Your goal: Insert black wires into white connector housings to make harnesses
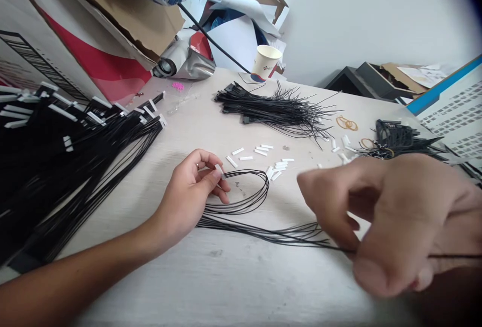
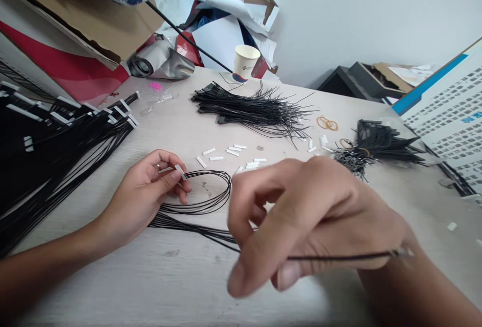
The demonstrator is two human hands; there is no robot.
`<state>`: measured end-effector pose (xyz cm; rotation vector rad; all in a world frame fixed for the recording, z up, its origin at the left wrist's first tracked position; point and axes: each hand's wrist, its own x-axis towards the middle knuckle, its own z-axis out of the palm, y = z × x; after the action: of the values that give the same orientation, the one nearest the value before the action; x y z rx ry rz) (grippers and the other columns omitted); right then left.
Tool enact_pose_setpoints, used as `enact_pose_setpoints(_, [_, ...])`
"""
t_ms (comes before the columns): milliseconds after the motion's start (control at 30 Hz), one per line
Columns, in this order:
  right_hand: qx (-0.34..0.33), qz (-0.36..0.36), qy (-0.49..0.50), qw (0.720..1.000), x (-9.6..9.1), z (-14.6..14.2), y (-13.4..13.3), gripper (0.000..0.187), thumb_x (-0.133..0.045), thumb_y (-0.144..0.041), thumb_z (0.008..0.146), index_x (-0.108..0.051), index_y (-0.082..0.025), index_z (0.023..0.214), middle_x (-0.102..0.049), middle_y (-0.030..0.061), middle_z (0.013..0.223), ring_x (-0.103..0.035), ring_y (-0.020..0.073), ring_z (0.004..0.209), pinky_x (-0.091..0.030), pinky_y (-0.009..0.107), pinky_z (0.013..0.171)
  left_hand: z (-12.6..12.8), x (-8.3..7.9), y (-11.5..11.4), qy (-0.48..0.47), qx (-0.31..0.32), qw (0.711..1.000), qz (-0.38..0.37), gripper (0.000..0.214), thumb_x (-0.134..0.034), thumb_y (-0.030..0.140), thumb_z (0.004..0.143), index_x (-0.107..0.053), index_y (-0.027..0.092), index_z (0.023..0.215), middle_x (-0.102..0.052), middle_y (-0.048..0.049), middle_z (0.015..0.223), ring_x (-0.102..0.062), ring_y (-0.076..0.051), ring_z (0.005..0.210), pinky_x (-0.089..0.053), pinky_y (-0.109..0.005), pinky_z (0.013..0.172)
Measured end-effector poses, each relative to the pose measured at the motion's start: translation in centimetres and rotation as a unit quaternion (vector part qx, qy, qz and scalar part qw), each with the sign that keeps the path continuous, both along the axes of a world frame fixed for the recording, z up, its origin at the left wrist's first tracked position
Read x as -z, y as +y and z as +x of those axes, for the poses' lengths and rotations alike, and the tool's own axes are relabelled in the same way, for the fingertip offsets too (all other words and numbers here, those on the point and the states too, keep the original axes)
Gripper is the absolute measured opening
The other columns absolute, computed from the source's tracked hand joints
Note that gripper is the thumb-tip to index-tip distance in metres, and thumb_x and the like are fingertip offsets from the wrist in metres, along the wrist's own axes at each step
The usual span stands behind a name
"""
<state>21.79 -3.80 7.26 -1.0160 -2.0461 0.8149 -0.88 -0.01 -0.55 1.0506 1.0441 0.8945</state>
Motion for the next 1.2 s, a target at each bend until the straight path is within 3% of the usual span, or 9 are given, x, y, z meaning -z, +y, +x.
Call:
enact_pose_setpoints(33, [-0.074,-0.044,0.080,0.993,0.0,-0.2,0.5,0.042,-0.055,-0.047,0.094,-0.072,-0.026,0.062,-0.063,-0.0005,0.069,-0.053,0.0055,0.050,-0.043,0.023,0.048,0.0,0.0,0.0,-0.003,-0.002,1.000,0.000,0.006,-0.058,0.019,0.088,-0.052,0.020,0.088,-0.065,0.0026,0.068,-0.063,-0.012,0.056,-0.049,-0.026,0.061])
enact_pose_setpoints(100, [-0.152,-0.107,0.172,0.967,0.5,-0.3,1.4,0.013,-0.065,-0.035,0.089,-0.077,-0.032,0.084,-0.068,0.0014,0.081,-0.062,0.0117,0.062,-0.049,0.027,0.053,0.0,0.1,0.0,-0.006,-0.003,1.000,0.002,0.006,-0.057,0.018,0.088,-0.052,0.020,0.088,-0.065,0.0026,0.068,-0.063,-0.012,0.056,-0.049,-0.026,0.061])
enact_pose_setpoints(200, [-0.106,-0.170,0.246,0.948,2.1,-0.7,2.1,0.018,-0.065,-0.027,0.090,-0.073,-0.031,0.106,-0.066,-0.0003,0.067,-0.061,0.0124,0.056,-0.048,0.026,0.051,0.0,0.1,0.0,-0.001,0.002,1.000,0.004,0.007,-0.057,0.017,0.088,-0.051,0.020,0.087,-0.064,0.0030,0.068,-0.063,-0.012,0.055,-0.049,-0.025,0.059])
enact_pose_setpoints(300, [-0.031,-0.211,0.218,0.952,3.7,-2.0,2.0,0.012,-0.067,-0.019,0.087,-0.068,-0.022,0.099,-0.066,-0.0016,0.065,-0.060,0.0111,0.055,-0.046,0.024,0.050,0.0,0.1,0.0,-0.001,0.010,1.000,0.004,0.007,-0.056,0.017,0.089,-0.050,0.020,0.088,-0.064,0.0034,0.068,-0.063,-0.012,0.056,-0.050,-0.026,0.059])
enact_pose_setpoints(400, [0.023,-0.152,0.115,0.981,4.5,-3.4,1.9,0.002,-0.065,-0.015,0.085,-0.066,-0.017,0.084,-0.062,-0.0021,0.063,-0.053,0.0086,0.052,-0.041,0.022,0.047,0.0,0.1,0.0,-0.010,0.013,1.000,0.011,0.007,-0.057,0.017,0.088,-0.051,0.020,0.088,-0.063,0.0038,0.070,-0.063,-0.012,0.058,-0.051,-0.026,0.059])
enact_pose_setpoints(467, [0.047,-0.081,0.048,0.994,4.7,-3.9,2.0,0.009,-0.063,-0.010,0.083,-0.066,-0.016,0.077,-0.060,-0.0025,0.062,-0.047,0.0073,0.051,-0.036,0.022,0.046,0.0,0.0,0.0,-0.007,0.012,1.000,0.014,0.007,-0.058,0.016,0.087,-0.052,0.020,0.087,-0.062,0.0039,0.071,-0.063,-0.011,0.058,-0.051,-0.024,0.058])
enact_pose_setpoints(633, [0.091,0.056,-0.009,0.994,4.7,-3.9,2.3,0.016,-0.060,-0.004,0.078,-0.064,-0.017,0.071,-0.053,-0.0040,0.056,-0.045,0.0089,0.054,-0.036,0.024,0.050,0.1,-0.4,0.0,0.015,0.015,1.000,0.004,0.005,-0.056,0.017,0.088,-0.052,0.019,0.086,-0.064,0.0030,0.067,-0.063,-0.011,0.055,-0.051,-0.024,0.058])
enact_pose_setpoints(967, [0.118,0.029,-0.021,0.992,5.4,-4.0,2.5,0.013,-0.058,-0.006,0.075,-0.061,-0.017,0.071,-0.047,-0.0057,0.054,-0.045,0.0089,0.053,-0.036,0.023,0.051,0.3,-0.9,-0.1,0.020,0.003,1.000,0.003,0.006,-0.060,0.012,0.083,-0.056,0.017,0.083,-0.064,0.0024,0.066,-0.063,-0.011,0.053,-0.050,-0.022,0.053])
enact_pose_setpoints(1200, [0.105,0.030,-0.036,0.993,5.6,-4.1,2.5,0.013,-0.056,-0.004,0.075,-0.062,-0.016,0.073,-0.046,-0.0068,0.055,-0.044,0.0071,0.052,-0.036,0.022,0.051,0.1,-0.7,-0.1,0.029,0.026,0.999,0.016,0.002,-0.063,0.014,0.083,-0.062,0.016,0.085,-0.067,0.0010,0.068,-0.065,-0.012,0.054,-0.052,-0.024,0.060])
